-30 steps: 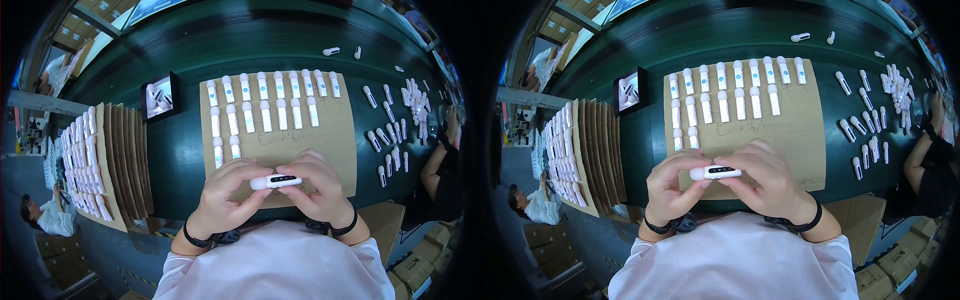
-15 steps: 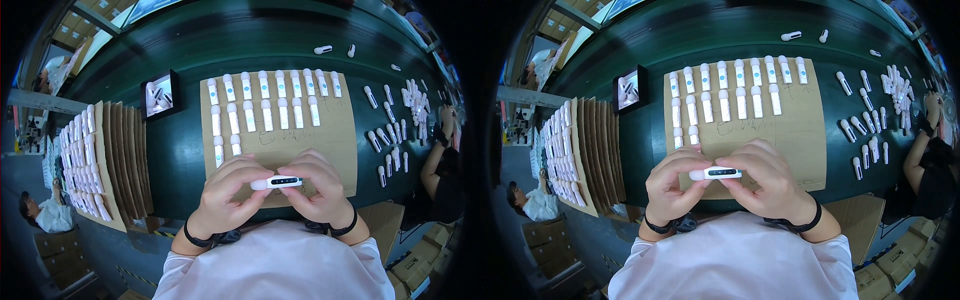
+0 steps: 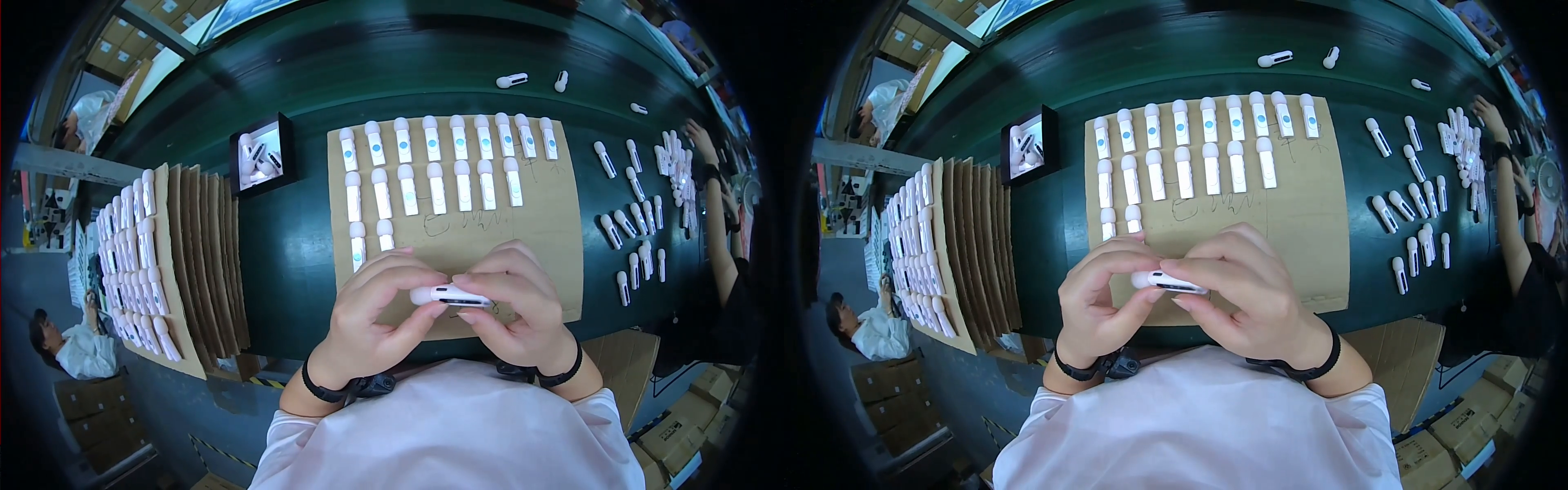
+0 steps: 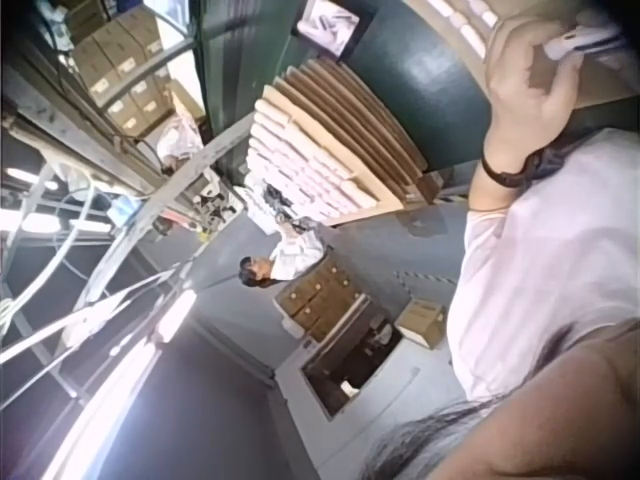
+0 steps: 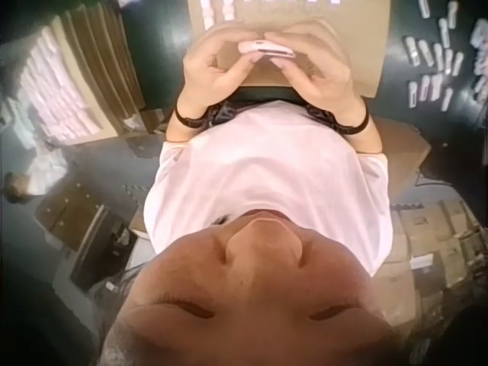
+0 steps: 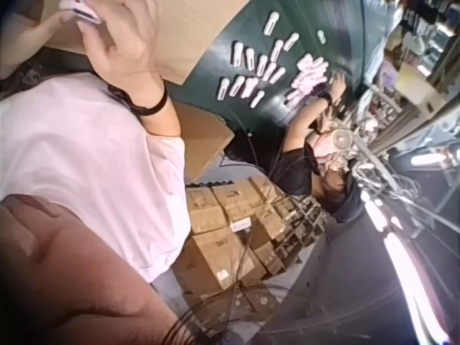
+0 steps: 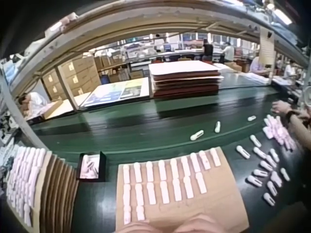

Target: The person picks up a microphone and a receiver from the table, aligns them, and presses them together by hand. They then place the joined unit onto a cardboard sheet and repeat the process with additional units.

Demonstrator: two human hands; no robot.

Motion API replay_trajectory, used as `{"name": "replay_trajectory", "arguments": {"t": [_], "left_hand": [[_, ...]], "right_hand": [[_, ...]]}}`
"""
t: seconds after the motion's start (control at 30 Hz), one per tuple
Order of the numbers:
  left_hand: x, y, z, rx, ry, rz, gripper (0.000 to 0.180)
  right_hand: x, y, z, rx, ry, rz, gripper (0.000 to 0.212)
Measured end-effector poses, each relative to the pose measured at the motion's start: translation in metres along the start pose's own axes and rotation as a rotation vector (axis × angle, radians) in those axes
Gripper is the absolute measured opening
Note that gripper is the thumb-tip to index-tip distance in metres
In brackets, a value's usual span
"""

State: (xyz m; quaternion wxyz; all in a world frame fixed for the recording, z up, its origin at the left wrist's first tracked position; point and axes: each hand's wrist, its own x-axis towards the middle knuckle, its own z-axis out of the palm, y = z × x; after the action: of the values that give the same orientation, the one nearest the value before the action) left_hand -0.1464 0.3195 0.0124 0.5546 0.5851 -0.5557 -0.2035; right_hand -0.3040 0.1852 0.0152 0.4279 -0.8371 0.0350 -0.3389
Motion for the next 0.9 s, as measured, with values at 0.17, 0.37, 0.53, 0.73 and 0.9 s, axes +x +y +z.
{"name": "replay_trajectory", "arguments": {"t": [0.17,0.37,0.53,0.73,0.9], "left_hand": [[0.002,-0.002,0.006,0.024,-0.053,-0.032,0.023],[0.006,-0.001,0.001,0.092,-0.085,-0.020,0.023],[-0.004,-0.001,-0.023,0.146,-0.002,-0.088,0.017],[-0.009,-0.010,-0.038,0.243,0.088,-0.111,0.015],[-0.011,-0.010,-0.046,0.253,0.141,-0.145,0.013]], "right_hand": [[-0.003,0.000,0.003,0.037,0.053,0.009,0.027],[-0.002,0.004,-0.018,-0.089,-0.031,0.025,0.025],[0.000,0.024,-0.061,-0.375,-0.082,0.089,0.024],[0.002,0.063,-0.094,-0.646,-0.090,0.132,0.021],[-0.009,0.078,-0.093,-0.700,-0.188,0.121,0.020]]}}
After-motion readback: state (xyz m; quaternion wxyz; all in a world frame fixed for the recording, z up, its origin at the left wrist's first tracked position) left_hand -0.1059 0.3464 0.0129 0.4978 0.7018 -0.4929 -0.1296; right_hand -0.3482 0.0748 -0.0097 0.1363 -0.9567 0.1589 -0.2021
